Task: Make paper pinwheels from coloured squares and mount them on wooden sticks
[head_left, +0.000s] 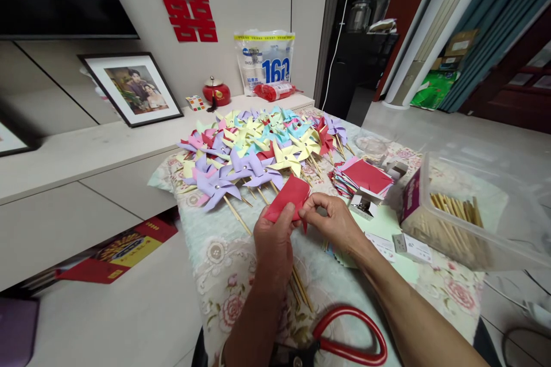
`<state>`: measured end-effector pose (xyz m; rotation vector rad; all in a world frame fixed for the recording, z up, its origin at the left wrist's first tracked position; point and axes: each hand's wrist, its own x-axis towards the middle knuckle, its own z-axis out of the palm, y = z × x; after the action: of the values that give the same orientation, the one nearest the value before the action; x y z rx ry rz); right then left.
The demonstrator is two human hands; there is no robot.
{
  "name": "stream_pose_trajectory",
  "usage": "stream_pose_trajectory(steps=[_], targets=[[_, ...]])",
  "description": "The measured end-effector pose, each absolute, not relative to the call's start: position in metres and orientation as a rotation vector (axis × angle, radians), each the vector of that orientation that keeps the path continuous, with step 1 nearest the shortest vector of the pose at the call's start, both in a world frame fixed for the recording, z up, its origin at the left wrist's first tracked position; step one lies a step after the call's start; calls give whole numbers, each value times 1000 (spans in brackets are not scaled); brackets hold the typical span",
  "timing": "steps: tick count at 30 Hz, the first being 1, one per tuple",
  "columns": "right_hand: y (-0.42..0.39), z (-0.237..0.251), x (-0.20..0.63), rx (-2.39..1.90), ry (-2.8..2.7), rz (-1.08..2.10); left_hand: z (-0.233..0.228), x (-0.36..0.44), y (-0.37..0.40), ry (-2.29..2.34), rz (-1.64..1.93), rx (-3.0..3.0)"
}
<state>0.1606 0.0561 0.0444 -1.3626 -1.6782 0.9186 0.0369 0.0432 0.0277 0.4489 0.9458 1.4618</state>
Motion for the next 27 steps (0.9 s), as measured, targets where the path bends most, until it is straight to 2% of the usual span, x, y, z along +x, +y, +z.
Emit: stream_pose_trajectory(steps=[12, 18, 27], targets=[[55, 45, 161, -1322, -1677, 958, 20, 36, 47, 1070, 1496, 474], [64, 46, 184, -1329, -1364, 821, 27, 28, 46, 1121, 1383, 470], [63, 49, 194, -1266, -1270, 1414, 22, 27, 46, 1121, 1256, 703]])
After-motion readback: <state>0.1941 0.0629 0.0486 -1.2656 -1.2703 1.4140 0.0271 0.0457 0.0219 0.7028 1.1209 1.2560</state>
